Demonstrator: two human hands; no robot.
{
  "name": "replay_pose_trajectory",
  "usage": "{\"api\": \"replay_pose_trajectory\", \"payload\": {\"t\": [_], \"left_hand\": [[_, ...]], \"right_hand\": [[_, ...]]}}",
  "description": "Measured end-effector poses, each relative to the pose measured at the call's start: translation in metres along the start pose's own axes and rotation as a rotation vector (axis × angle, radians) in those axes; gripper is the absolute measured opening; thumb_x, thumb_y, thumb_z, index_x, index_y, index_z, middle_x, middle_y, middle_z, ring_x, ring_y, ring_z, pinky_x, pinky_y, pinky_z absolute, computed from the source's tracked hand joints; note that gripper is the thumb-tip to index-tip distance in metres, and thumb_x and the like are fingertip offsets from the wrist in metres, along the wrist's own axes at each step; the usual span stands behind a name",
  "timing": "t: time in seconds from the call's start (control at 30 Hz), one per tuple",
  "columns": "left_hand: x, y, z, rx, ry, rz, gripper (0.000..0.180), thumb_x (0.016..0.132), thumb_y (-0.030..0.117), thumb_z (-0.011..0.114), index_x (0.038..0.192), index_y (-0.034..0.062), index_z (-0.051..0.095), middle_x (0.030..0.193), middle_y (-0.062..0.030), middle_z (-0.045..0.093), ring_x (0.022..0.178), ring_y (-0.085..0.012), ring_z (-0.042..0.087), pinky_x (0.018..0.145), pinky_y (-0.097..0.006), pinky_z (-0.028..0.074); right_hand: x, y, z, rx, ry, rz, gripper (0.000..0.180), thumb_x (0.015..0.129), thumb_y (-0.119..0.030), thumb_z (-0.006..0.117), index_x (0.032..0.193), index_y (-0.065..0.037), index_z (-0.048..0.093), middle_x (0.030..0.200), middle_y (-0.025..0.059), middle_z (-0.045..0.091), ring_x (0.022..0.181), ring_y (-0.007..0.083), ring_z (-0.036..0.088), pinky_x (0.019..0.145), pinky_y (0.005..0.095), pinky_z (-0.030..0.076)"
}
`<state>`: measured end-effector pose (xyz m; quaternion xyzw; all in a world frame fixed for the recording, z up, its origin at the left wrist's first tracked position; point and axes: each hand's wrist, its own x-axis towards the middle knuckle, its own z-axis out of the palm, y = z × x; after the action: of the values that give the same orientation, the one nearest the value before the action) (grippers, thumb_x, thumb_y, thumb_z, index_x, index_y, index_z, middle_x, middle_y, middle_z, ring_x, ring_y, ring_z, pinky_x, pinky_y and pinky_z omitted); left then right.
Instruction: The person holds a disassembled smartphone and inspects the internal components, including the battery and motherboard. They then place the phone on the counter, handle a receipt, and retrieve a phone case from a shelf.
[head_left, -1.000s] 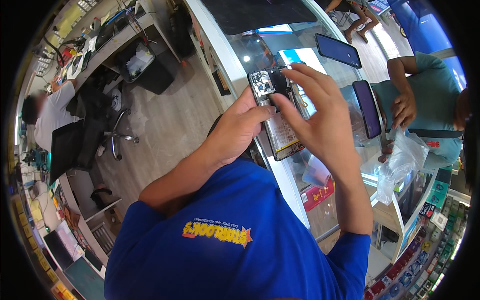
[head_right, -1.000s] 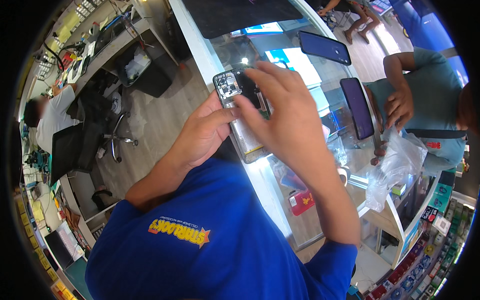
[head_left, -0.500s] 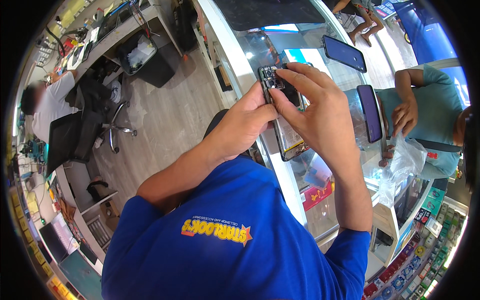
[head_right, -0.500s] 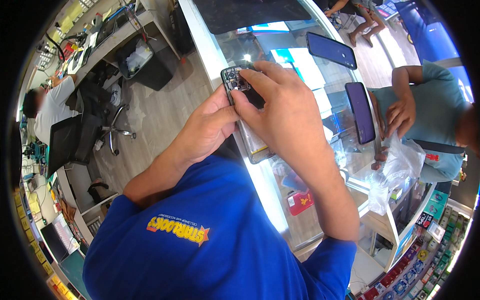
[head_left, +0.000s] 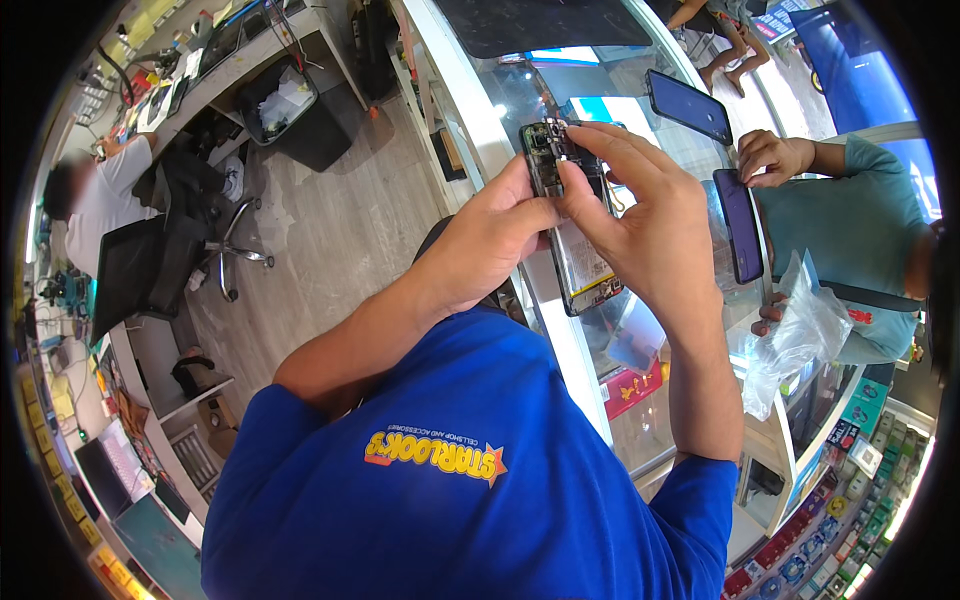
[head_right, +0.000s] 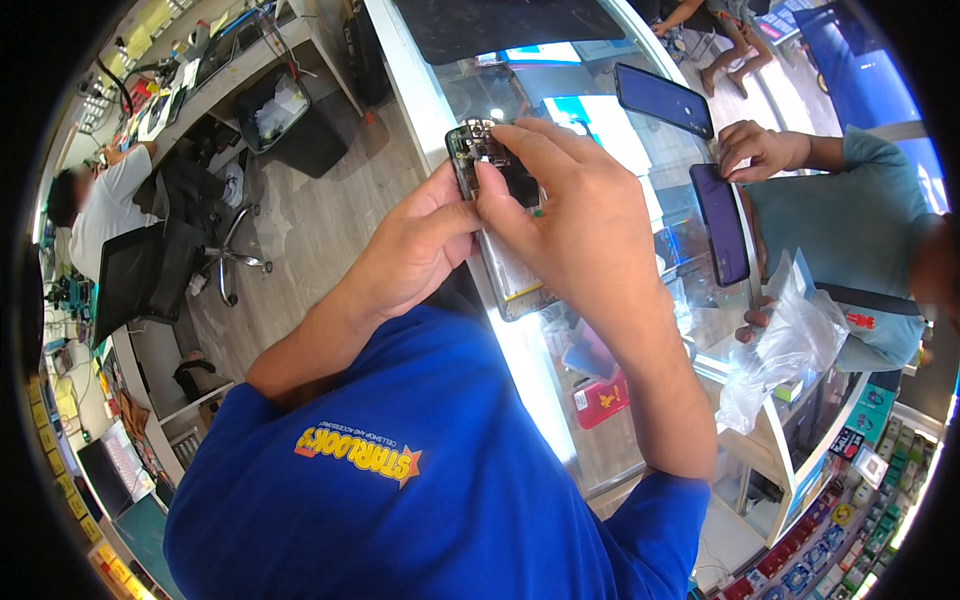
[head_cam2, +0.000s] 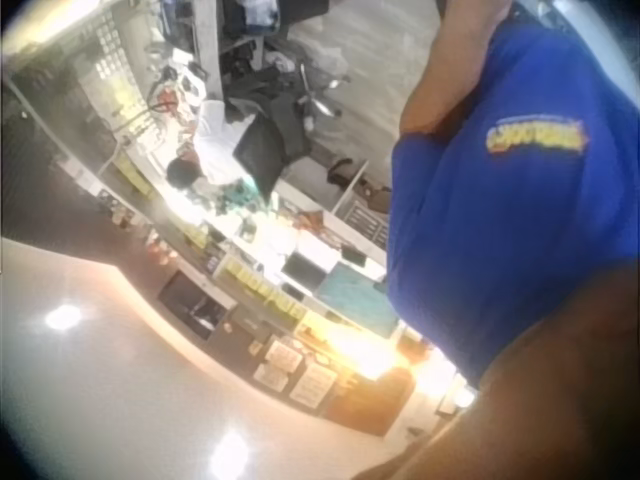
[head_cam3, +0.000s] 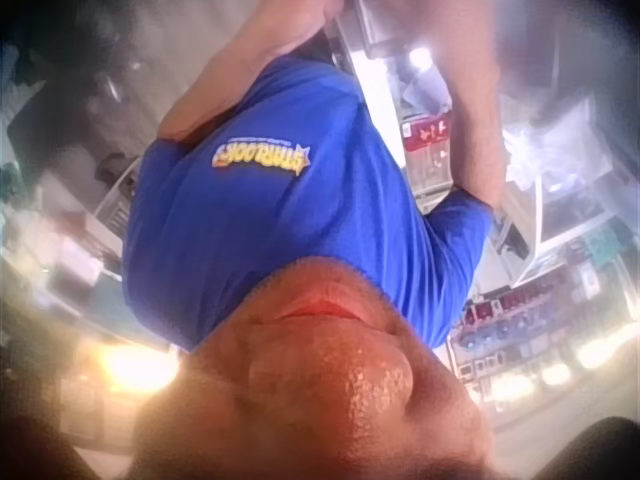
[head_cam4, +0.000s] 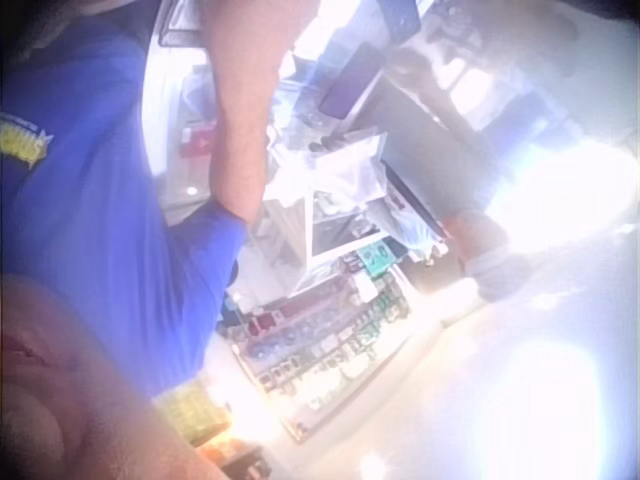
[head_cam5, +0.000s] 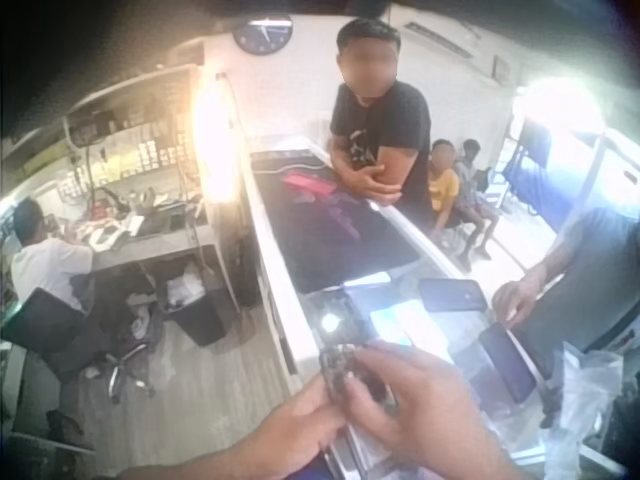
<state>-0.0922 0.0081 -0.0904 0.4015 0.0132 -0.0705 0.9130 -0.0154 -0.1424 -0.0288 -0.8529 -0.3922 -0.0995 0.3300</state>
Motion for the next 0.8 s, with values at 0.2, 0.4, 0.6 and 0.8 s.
{"api": "replay_pose_trajectory", "payload": {"t": [0.2,0.4,0.6,0.8], "left_hand": [[0.004,-0.003,0.001,-0.144,0.026,0.013,0.044,0.105,0.007,0.05,0.148,0.0021,0.043,0.139,-0.0083,0.055,0.133,-0.0185,0.051,0.115,-0.036,0.038],[0.008,-0.005,0.003,-0.125,0.071,0.013,0.041,0.108,0.015,0.052,0.146,0.001,0.046,0.139,-0.0096,0.058,0.13,-0.0204,0.055,0.114,-0.039,0.042],[0.012,-0.006,0.002,-0.087,0.132,-0.008,0.041,0.108,0.017,0.052,0.145,0.0011,0.046,0.137,-0.0105,0.059,0.127,-0.0209,0.059,0.111,-0.039,0.046],[0.017,-0.007,-0.001,-0.108,0.131,-0.007,0.046,0.105,0.014,0.054,0.148,-0.0001,0.043,0.14,-0.0112,0.058,0.132,-0.0214,0.055,0.115,-0.04,0.041]], "right_hand": [[-0.002,-0.001,-0.006,0.047,0.007,0.104,0.027,0.093,-0.017,0.074,0.116,-0.003,0.076,0.107,0.0161,0.077,0.085,0.0211,0.076,0.071,0.0305,0.059],[-0.001,0.0,-0.009,0.109,0.092,0.214,0.025,0.096,-0.019,0.072,0.114,-0.003,0.077,0.094,0.011,0.078,0.077,0.0133,0.073,0.065,0.0264,0.057],[0.002,0.019,-0.007,0.232,0.176,0.389,0.025,0.097,-0.021,0.071,0.103,0.002,0.076,0.08,0.0103,0.076,0.07,0.0119,0.071,0.066,0.0264,0.056],[0.008,0.07,-0.013,0.743,0.168,0.651,0.028,0.1,-0.027,0.068,0.101,0.0,0.075,0.089,0.0046,0.073,0.078,0.0098,0.067,0.067,0.0268,0.057]]}}
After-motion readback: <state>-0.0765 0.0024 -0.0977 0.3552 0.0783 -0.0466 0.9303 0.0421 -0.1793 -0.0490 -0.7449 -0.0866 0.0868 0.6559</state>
